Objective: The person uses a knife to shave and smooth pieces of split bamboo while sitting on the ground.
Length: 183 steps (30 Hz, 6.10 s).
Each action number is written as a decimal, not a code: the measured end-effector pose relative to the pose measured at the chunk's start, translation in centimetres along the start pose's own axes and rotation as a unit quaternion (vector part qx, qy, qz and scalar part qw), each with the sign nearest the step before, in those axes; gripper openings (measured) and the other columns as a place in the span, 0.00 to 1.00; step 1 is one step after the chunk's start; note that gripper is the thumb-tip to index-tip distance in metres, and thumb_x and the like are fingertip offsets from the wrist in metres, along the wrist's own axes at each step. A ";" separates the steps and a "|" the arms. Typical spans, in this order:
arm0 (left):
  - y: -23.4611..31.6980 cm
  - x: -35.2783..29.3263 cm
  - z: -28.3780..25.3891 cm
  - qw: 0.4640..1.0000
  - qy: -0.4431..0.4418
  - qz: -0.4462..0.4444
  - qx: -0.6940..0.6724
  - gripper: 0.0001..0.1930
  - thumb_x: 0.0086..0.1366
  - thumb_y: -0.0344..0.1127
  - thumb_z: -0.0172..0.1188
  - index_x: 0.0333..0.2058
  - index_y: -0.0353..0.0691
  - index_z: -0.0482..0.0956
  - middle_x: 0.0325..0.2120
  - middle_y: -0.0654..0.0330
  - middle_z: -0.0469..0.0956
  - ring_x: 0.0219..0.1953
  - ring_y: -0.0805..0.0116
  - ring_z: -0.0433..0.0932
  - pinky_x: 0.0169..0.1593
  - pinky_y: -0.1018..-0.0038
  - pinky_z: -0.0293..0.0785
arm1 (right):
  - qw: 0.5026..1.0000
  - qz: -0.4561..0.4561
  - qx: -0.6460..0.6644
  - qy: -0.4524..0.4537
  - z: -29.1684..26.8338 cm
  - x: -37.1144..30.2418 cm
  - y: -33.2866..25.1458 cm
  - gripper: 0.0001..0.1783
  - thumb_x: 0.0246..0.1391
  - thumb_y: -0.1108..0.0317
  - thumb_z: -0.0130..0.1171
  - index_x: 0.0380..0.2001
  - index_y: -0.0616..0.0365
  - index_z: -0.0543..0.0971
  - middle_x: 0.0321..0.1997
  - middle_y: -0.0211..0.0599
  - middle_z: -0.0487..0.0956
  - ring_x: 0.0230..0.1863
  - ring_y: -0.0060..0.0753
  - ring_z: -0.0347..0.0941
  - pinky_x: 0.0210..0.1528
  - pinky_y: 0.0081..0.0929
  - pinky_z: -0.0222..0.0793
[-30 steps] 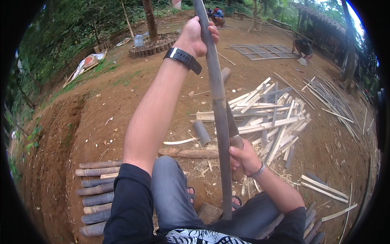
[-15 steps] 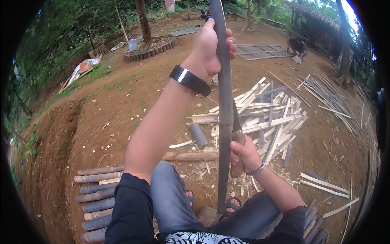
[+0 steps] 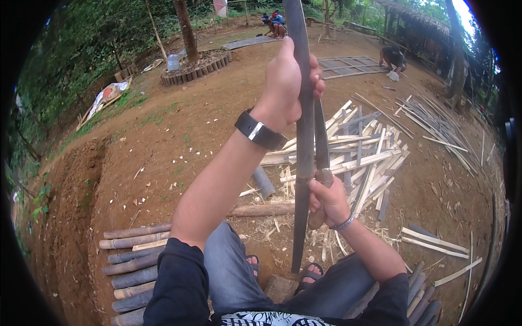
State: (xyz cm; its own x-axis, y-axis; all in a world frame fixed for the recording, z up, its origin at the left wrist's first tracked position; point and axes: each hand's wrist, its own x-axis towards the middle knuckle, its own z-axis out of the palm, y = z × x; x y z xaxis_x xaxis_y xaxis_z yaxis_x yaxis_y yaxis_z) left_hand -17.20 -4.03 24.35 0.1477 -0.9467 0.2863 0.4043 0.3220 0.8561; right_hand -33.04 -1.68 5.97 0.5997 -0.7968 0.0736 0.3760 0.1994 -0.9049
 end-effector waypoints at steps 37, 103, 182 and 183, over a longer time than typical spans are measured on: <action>-0.4 -0.3 -1.4 0.997 -0.036 -0.026 -0.067 0.25 0.71 0.57 0.32 0.26 0.44 0.64 0.14 0.70 0.58 0.16 0.76 0.60 0.23 0.78 0.58 | 0.999 0.032 0.028 -0.006 0.0 -0.1 -0.4 0.20 0.49 0.66 0.66 0.39 0.62 0.69 0.21 0.28 0.71 0.13 0.17 0.65 0.15 0.19 0.64; -3.5 -12.4 -14.9 0.915 0.179 0.360 0.045 0.31 0.67 0.65 0.36 0.17 0.45 0.64 0.10 0.67 0.56 0.10 0.77 0.55 0.14 0.81 0.50 | 0.827 -0.033 -0.544 0.139 -2.4 -8.5 2.8 0.22 0.51 0.50 0.61 0.30 0.62 0.76 0.13 0.45 0.74 0.19 0.45 0.75 0.24 0.38 0.69; -13.9 -11.3 -17.3 0.980 0.061 0.176 0.065 0.37 0.62 0.72 0.32 0.19 0.40 0.68 0.15 0.65 0.61 0.18 0.72 0.61 0.27 0.76 0.60 | 0.678 -0.004 -0.662 0.320 -5.4 -11.6 10.0 0.26 0.50 0.45 0.60 0.28 0.61 0.73 0.21 0.45 0.77 0.25 0.49 0.76 0.28 0.43 0.70; -14.5 -11.3 -17.6 0.982 0.055 0.172 0.057 0.38 0.61 0.73 0.31 0.18 0.40 0.66 0.14 0.65 0.60 0.17 0.72 0.61 0.27 0.76 0.60 | 0.694 0.066 -0.641 0.321 -5.7 -11.9 9.6 0.26 0.51 0.45 0.59 0.28 0.61 0.73 0.21 0.46 0.77 0.24 0.48 0.76 0.27 0.43 0.69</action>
State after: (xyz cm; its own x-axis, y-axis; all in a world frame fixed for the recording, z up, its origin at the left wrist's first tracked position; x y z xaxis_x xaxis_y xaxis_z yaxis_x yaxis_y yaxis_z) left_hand -8.81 2.17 1.17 0.3575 -0.7737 0.5231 0.2109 0.6125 0.7618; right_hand -40.63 6.46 -6.03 -0.0247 -0.9918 0.1252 -0.8373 -0.0479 -0.5447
